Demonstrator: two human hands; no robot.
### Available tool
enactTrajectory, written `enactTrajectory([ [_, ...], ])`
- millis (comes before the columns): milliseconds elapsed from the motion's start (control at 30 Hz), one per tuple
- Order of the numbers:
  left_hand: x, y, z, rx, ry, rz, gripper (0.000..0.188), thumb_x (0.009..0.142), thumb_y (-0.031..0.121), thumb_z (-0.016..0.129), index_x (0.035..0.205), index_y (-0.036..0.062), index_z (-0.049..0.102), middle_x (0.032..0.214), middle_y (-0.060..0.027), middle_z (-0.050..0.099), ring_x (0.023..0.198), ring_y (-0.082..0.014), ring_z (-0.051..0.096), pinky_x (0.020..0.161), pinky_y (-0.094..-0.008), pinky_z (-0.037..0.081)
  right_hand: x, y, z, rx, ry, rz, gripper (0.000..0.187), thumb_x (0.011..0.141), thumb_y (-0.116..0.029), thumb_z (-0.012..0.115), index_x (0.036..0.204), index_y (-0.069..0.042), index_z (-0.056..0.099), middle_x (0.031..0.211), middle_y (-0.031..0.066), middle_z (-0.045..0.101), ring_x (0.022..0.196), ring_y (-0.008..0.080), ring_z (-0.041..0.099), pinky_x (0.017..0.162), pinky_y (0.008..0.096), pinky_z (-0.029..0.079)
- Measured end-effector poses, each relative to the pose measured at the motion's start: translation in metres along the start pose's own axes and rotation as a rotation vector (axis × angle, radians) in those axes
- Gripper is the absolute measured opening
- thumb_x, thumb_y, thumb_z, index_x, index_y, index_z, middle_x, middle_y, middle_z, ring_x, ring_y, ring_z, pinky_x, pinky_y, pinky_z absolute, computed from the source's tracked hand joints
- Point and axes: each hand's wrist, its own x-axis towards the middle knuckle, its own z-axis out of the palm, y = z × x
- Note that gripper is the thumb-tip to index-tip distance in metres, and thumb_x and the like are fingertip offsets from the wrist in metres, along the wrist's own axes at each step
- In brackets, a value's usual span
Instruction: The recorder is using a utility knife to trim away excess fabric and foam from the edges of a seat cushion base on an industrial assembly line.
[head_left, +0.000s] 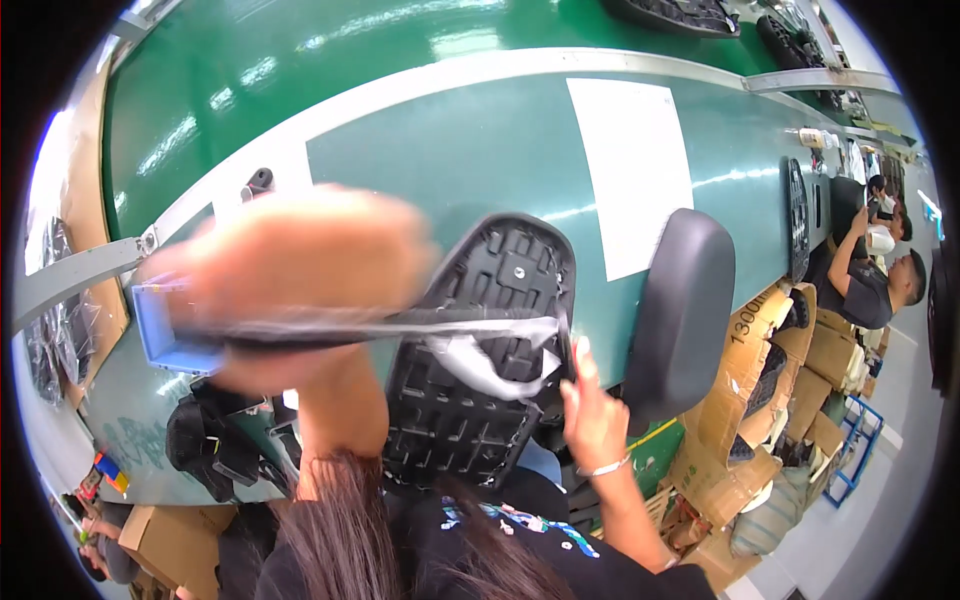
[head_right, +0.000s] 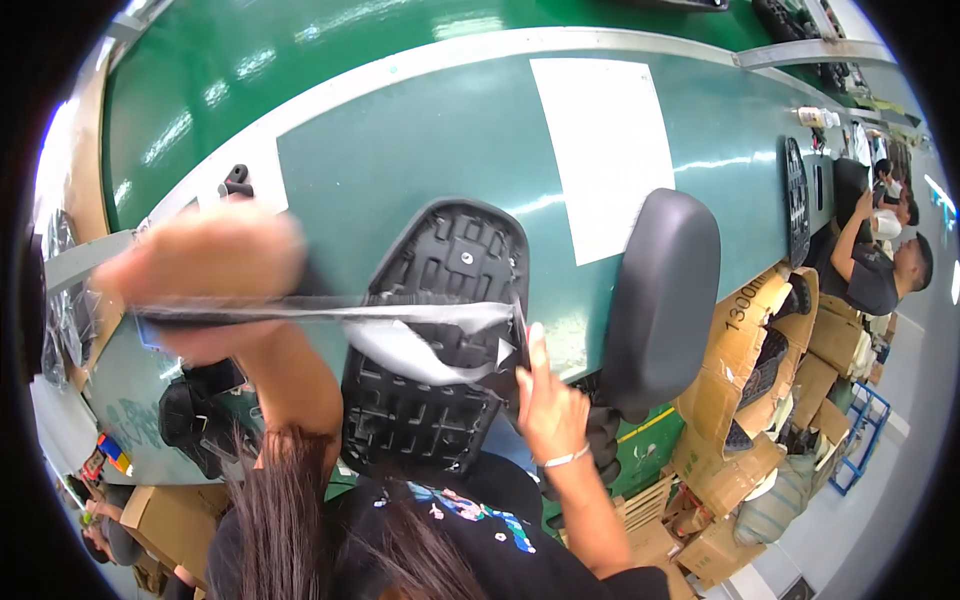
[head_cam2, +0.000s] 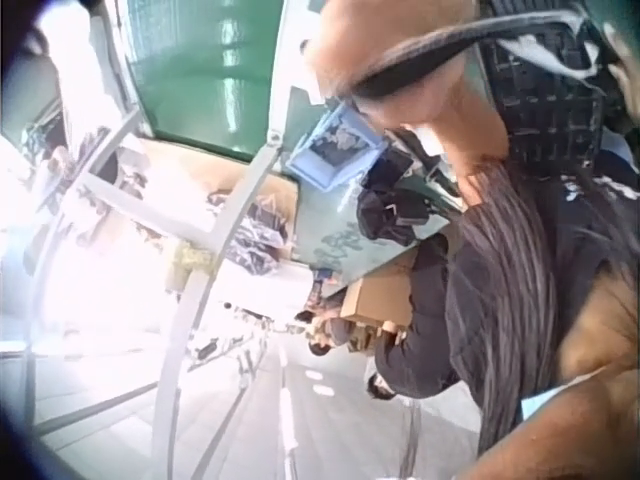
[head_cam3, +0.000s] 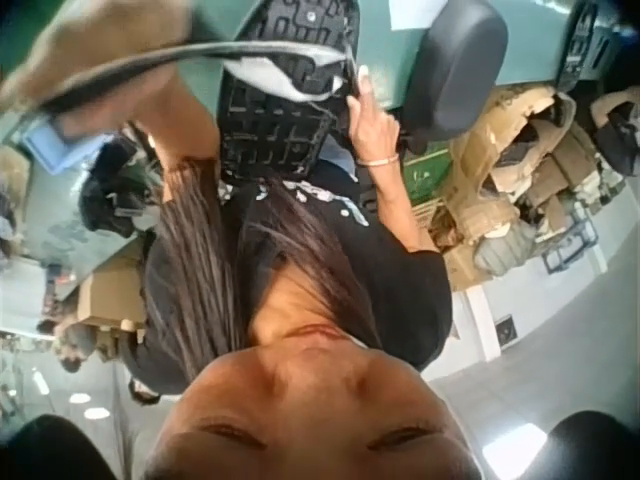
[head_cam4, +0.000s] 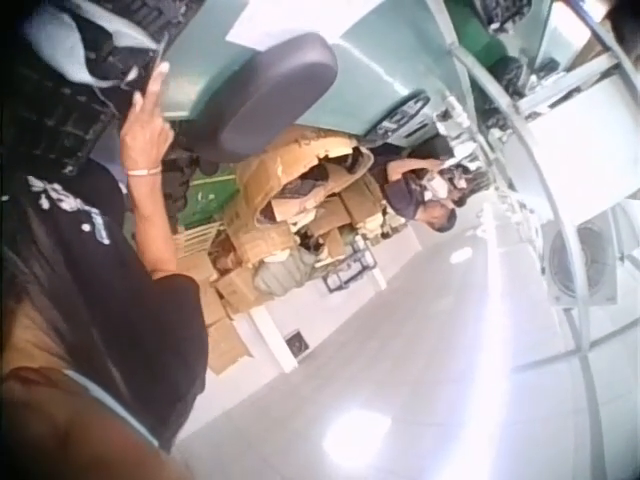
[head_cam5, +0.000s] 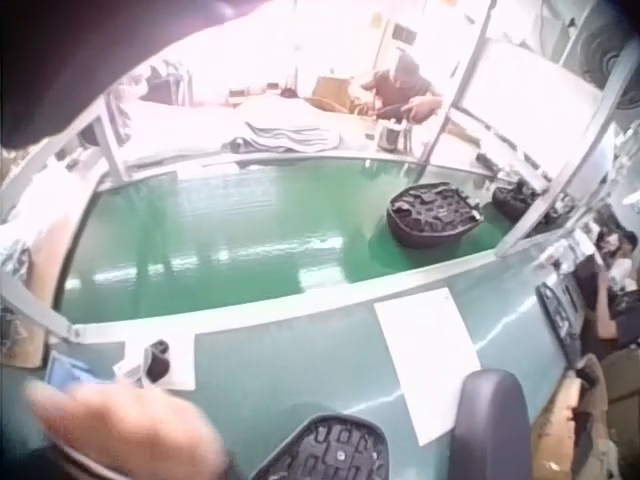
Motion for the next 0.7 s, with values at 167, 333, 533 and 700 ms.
enactTrajectory([
  [167, 0.036, 0.117, -0.009, -1.047, -0.04, -0.085, 0.018, 0.079, -0.003, 0.051, 0.062, 0.0054, 0.048, 0.056, -0.0041, 0.046, 0.045, -0.0135, 0.047, 0.038, -0.0255, 0.039, -0.031, -0.021, 0.007, 0.455, -0.149, 0.332, 0.064, 0.089, -0.012, 0.058, 0.145, -0.006, 0.027, 0.071, 0.0159, 0.064, 0.052, 0.0296, 0.062, 0.048, 0.0389, 0.048],
  [333, -0.069, 0.076, -0.012, 1.284, -0.076, -0.805, 0.024, 0.073, 0.021, 0.062, 0.088, 0.0026, 0.061, 0.086, -0.005, 0.052, 0.06, -0.0139, 0.045, 0.06, -0.0271, 0.04, -0.01, 0.023, 0.026, 1.244, 0.109, 0.458, 0.028, 0.093, -0.017, 0.055, 0.118, -0.003, 0.05, 0.095, 0.0075, 0.059, 0.066, 0.0084, 0.057, 0.054, 0.023, 0.047],
  [533, -0.138, 0.052, -0.063, 1.0, 0.374, -1.23, 0.054, 0.085, 0.043, 0.065, 0.11, -0.0042, 0.062, 0.105, -0.0105, 0.066, 0.098, -0.0205, 0.062, 0.09, -0.0343, 0.045, 0.136, 0.005, 0.013, 1.352, 0.024, 0.142, 0.025, 0.093, -0.022, 0.059, 0.107, -0.003, 0.053, 0.081, 0.0042, 0.063, 0.061, 0.01, 0.057, 0.055, 0.0262, 0.047],
  [700, -0.048, -0.01, -0.063, 0.362, 0.712, -0.829, 0.038, 0.096, 0.033, 0.053, 0.119, 0.0025, 0.055, 0.089, 0.0009, 0.061, 0.064, -0.0057, 0.051, 0.056, -0.022, 0.04, 0.323, 0.077, -0.036, 1.286, 0.438, 0.099, 0.027, 0.085, -0.015, 0.068, 0.101, -0.005, 0.048, 0.069, 0.0022, 0.052, 0.054, 0.0106, 0.053, 0.046, 0.0245, 0.046],
])
